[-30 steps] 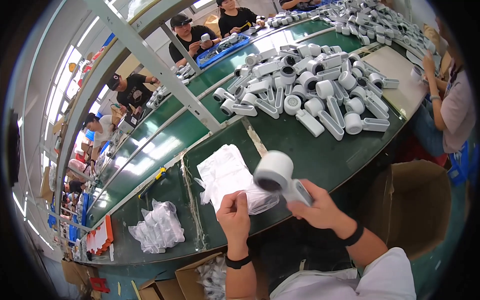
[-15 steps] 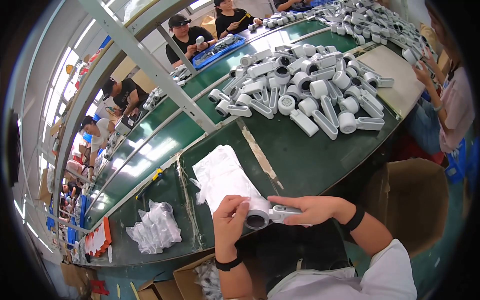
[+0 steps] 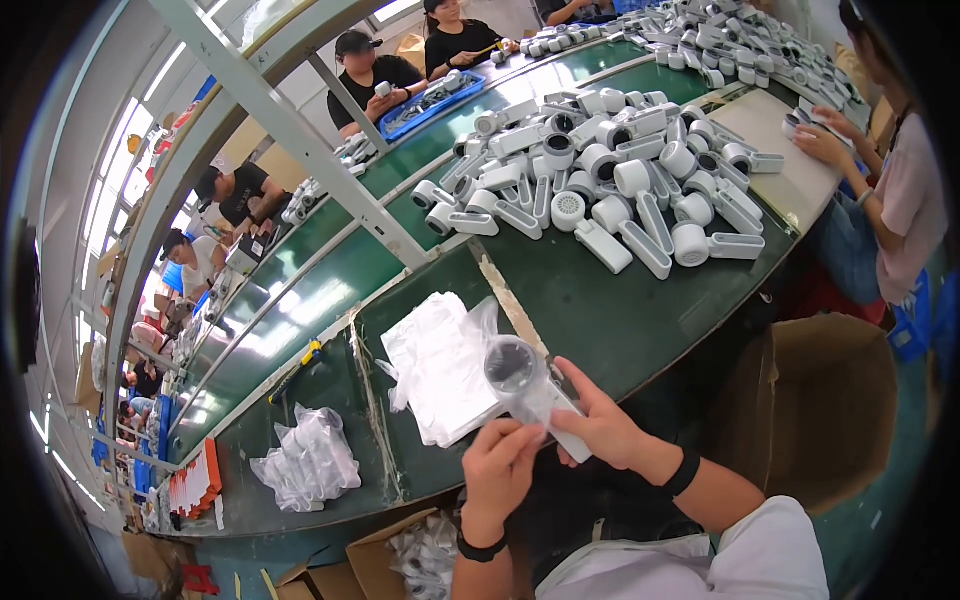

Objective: The person picks up a white handheld fan, slides it into a plastic bag, and places the bagged fan into a cardboard box, repeating the process for several fans.

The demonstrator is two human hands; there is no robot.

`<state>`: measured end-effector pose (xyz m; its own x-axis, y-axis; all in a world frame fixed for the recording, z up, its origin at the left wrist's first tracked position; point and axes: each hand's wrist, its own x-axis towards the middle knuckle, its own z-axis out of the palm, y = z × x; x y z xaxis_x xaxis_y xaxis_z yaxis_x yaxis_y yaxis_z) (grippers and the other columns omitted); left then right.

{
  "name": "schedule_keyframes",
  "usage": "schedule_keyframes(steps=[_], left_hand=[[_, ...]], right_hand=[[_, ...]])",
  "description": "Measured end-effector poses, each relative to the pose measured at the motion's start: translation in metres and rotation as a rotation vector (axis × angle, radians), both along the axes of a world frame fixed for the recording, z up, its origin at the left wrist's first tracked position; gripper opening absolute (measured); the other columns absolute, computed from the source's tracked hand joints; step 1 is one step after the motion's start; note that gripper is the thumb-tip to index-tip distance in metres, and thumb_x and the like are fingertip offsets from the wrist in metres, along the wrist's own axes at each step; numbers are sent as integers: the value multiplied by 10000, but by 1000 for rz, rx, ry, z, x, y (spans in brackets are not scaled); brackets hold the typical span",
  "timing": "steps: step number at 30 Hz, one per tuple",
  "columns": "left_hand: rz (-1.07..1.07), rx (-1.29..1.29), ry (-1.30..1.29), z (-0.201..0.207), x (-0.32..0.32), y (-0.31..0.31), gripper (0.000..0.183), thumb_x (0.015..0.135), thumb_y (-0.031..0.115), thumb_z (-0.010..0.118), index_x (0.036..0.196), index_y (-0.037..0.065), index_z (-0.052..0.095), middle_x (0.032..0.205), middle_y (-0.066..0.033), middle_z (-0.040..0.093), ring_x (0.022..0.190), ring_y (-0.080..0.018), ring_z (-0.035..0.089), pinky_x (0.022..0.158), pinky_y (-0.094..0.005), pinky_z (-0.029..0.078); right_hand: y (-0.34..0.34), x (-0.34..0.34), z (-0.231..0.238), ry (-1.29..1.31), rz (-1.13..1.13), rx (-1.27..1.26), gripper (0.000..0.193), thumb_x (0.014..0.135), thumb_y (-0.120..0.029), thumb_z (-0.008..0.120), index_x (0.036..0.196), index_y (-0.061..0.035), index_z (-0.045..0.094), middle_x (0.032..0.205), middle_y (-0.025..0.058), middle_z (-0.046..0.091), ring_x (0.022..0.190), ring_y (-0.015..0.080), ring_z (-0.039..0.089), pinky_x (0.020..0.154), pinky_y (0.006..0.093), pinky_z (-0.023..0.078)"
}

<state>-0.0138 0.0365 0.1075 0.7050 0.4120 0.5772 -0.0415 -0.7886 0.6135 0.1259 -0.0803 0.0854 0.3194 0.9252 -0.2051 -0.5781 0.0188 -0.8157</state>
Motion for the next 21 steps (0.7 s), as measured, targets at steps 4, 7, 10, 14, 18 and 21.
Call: schedule_keyframes(steps=[4, 7, 10, 14, 18, 21], left_hand=[[-130, -63, 11, -8, 0, -21, 176, 778, 11, 736, 948, 42, 699, 853, -95, 635, 719, -257, 626, 620, -333, 506], [-161, -87, 57, -1, -4, -20, 204, 779, 16, 730, 976, 53, 694, 913, -103, 656, 800, -282, 642, 701, -340, 529], [-66, -444, -4, 9, -18, -8, 162, 829, 28, 690, 991, 21, 698, 977, -106, 694, 913, -223, 663, 829, -325, 517], [-153, -1171, -231, -27, -9, -20, 477, 974, 94, 559, 1416, 26, 394, 1389, -112, 482, 1210, -198, 531, 955, -340, 473], [-168, -1397, -213, -34, 0, -26, 507, 982, 94, 557, 1444, 50, 352, 1365, -97, 506, 1182, -208, 559, 944, -343, 491], [-162, -1459, -197, -38, -5, -17, 516, 974, 92, 571, 1441, 64, 353, 1316, -89, 544, 1112, -219, 597, 895, -354, 513]], right_hand=[[14, -11, -21, -216, -225, 67, 748, 961, -106, 579, 1554, -114, 123, 1082, 136, 645, 874, 153, 642, 752, 292, 536], [14, -11, -20, -210, -225, 55, 720, 977, -121, 574, 1552, -101, 141, 1153, 129, 636, 983, 133, 613, 851, 277, 503], [16, -12, -22, -194, -233, 86, 666, 989, -157, 569, 1531, -74, 190, 1100, 98, 648, 940, 126, 621, 836, 270, 509], [29, -35, -12, -180, -309, 148, 536, 979, -159, 570, 1438, -8, 337, 1114, 112, 616, 963, 154, 617, 838, 276, 497], [34, -40, -15, -887, -554, 85, 459, 891, -36, 581, 1335, -21, 462, 1095, 138, 584, 1001, 243, 584, 841, 352, 486], [36, -34, -4, -1070, -641, 78, 409, 809, 40, 584, 1214, -13, 558, 1072, 157, 592, 968, 292, 591, 804, 366, 490]])
